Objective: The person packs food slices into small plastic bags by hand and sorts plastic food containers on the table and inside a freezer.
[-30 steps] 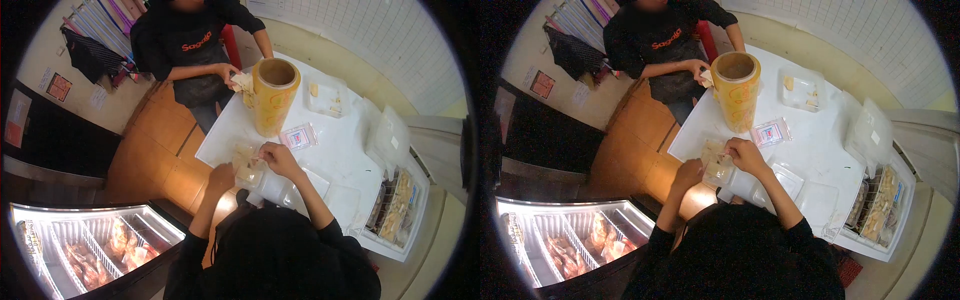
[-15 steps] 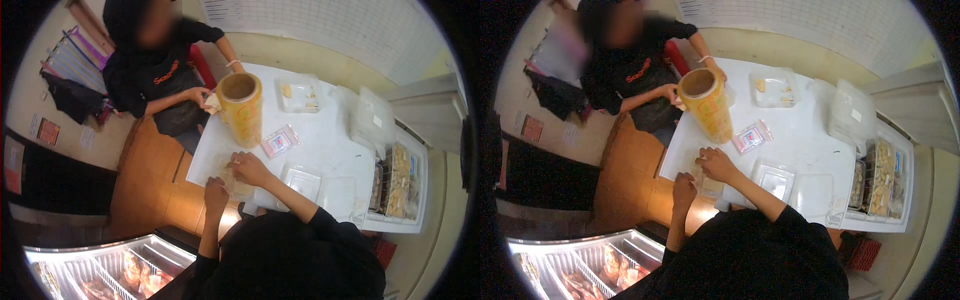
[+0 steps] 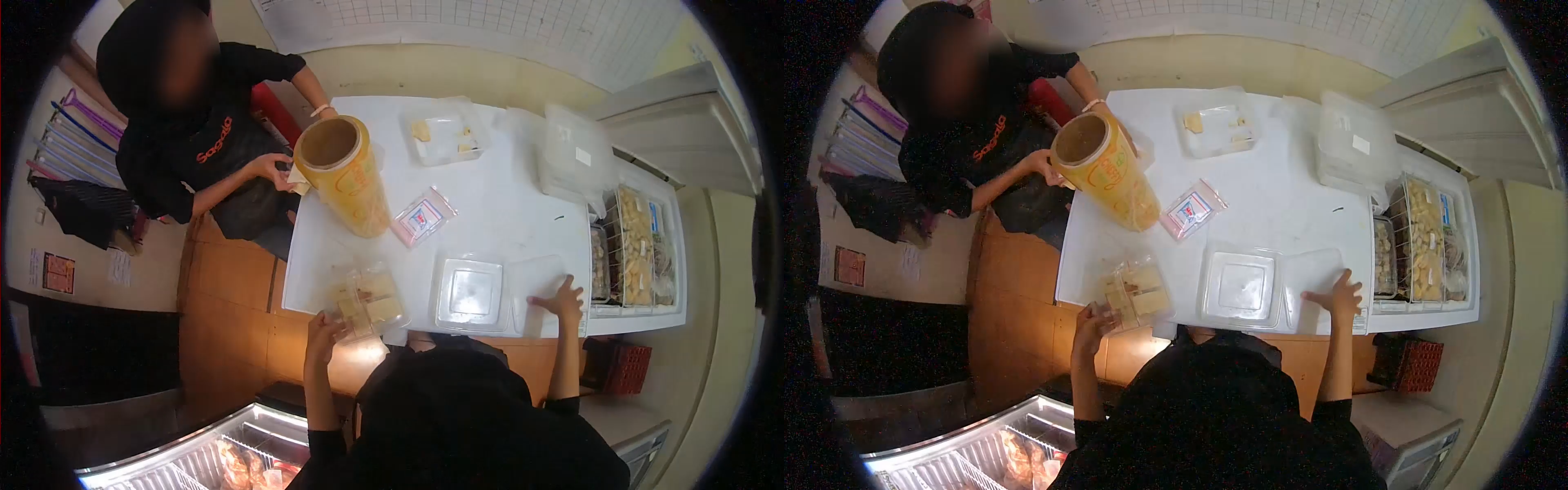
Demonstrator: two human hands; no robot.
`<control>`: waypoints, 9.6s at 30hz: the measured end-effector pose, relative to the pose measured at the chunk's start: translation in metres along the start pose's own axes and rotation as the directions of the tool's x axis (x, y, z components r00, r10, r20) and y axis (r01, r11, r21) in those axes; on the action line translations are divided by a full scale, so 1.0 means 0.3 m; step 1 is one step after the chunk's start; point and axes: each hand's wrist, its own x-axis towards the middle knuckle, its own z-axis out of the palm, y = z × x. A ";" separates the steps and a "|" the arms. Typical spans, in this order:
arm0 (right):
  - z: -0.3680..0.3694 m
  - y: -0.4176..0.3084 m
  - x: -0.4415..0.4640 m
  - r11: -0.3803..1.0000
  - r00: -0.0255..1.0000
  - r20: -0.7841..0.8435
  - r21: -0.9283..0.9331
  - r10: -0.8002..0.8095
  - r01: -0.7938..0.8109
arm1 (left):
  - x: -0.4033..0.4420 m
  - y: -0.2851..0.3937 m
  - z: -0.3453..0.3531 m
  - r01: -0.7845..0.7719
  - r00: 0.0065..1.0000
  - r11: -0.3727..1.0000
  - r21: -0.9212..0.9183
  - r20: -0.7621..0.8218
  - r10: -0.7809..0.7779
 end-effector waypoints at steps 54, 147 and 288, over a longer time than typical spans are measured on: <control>-0.118 -0.202 -0.675 0.402 0.362 -0.636 0.088 -0.682 0.912 | 0.042 0.089 0.759 0.408 0.516 0.870 -0.276 0.856 0.030; 0.063 -0.192 -0.622 0.438 0.936 -0.325 0.867 0.136 0.237 | -0.095 0.071 0.804 -0.315 0.909 0.937 0.149 0.332 0.253; -0.399 0.262 0.367 -0.447 0.178 -0.727 0.575 -0.663 0.685 | -0.099 -0.050 1.734 0.403 0.723 0.825 -0.396 0.690 -0.022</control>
